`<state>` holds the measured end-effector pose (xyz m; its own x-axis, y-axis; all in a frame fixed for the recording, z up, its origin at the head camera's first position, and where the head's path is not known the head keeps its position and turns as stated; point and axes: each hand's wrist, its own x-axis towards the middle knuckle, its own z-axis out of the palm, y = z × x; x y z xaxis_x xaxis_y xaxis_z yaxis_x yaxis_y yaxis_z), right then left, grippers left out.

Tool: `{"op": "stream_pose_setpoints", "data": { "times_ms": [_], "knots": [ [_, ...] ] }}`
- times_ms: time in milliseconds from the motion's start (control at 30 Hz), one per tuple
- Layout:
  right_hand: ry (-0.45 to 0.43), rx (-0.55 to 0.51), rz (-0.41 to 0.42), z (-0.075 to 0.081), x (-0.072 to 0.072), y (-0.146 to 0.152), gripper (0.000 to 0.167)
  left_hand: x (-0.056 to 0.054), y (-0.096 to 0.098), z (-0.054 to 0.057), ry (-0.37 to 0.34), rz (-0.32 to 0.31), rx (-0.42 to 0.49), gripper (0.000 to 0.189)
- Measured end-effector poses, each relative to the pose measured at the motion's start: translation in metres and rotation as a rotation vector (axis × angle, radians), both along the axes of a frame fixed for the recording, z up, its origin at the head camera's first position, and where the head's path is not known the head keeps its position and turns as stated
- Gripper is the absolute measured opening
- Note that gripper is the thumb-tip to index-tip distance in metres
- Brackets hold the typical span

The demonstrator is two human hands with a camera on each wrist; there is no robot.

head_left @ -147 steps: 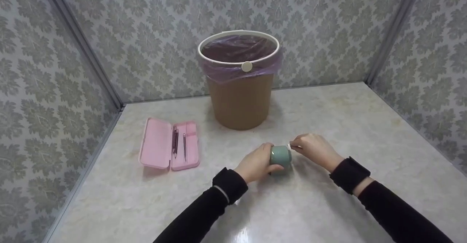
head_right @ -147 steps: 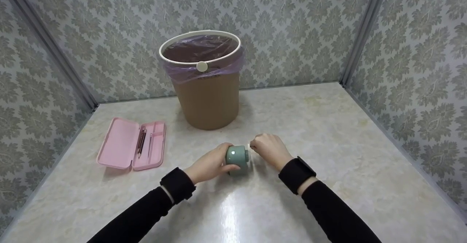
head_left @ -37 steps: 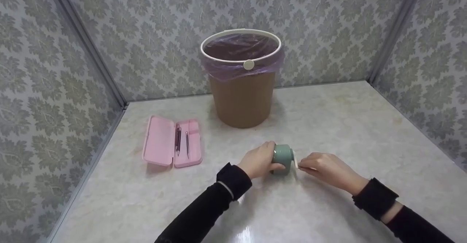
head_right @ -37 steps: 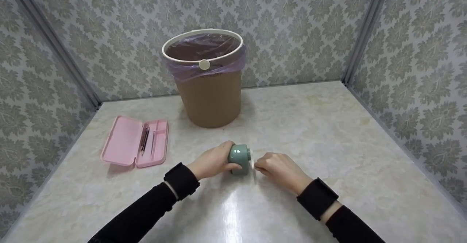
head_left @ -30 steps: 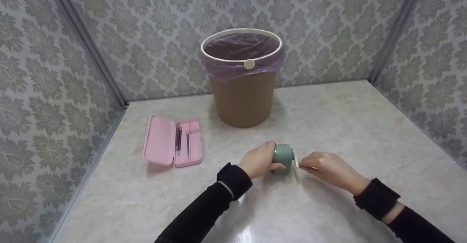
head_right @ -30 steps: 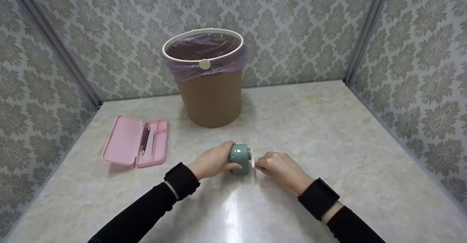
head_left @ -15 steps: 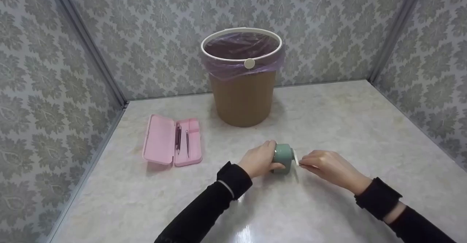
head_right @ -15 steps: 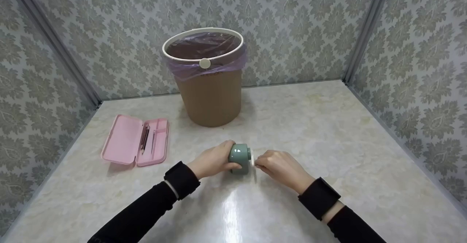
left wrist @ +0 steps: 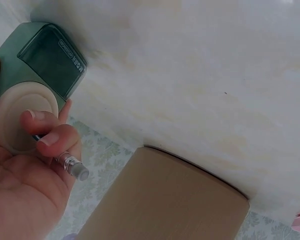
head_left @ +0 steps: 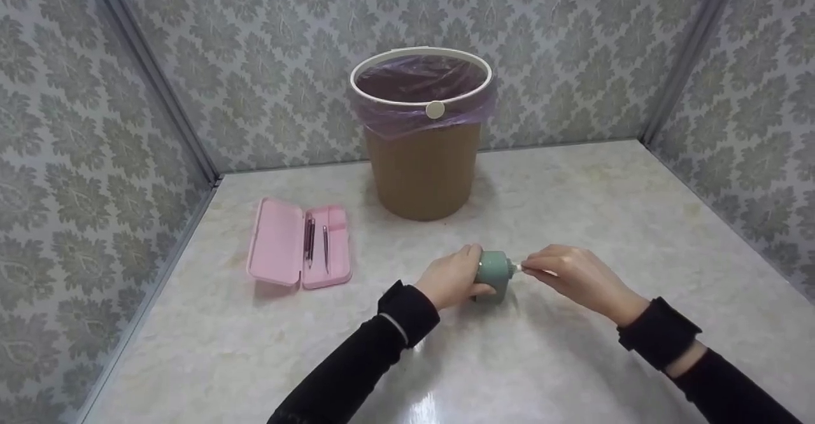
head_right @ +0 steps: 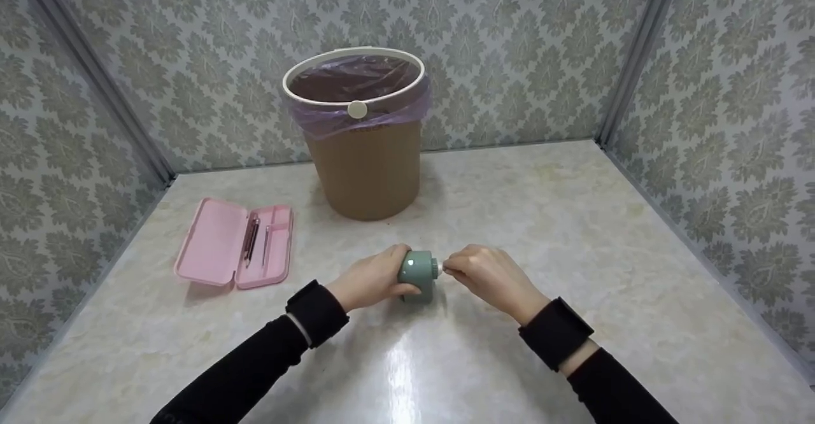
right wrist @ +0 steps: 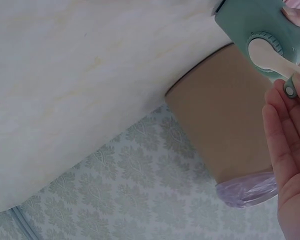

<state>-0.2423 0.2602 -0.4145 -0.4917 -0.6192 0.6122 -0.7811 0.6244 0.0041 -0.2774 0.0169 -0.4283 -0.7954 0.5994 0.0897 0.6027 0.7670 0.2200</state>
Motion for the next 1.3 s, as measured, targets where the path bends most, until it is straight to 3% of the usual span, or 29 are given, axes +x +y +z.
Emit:
{"op": "stream_pose_setpoints", "data": {
  "times_ms": [200, 533, 833, 1300],
  "knots": [
    [-0.002, -0.003, -0.053, 0.004, -0.007, -0.003, 0.017, 0.000, -0.001, 0.001, -0.008, -0.014, 0.009, 0.062],
    [-0.102, 0.024, -0.157, 0.006, -0.022, -0.009, 0.011, 0.000, -0.002, 0.000, 0.022, -0.028, 0.009, 0.061],
    [-0.132, 0.003, -0.196, -0.002, -0.033, -0.012, 0.007, 0.001, -0.002, -0.003, 0.055, -0.030, 0.013, 0.063],
    [-0.196, 0.016, -0.265, -0.015, -0.040, -0.016, 0.007, -0.001, -0.002, -0.003, 0.006, -0.014, 0.021, 0.063]
  ]
}}
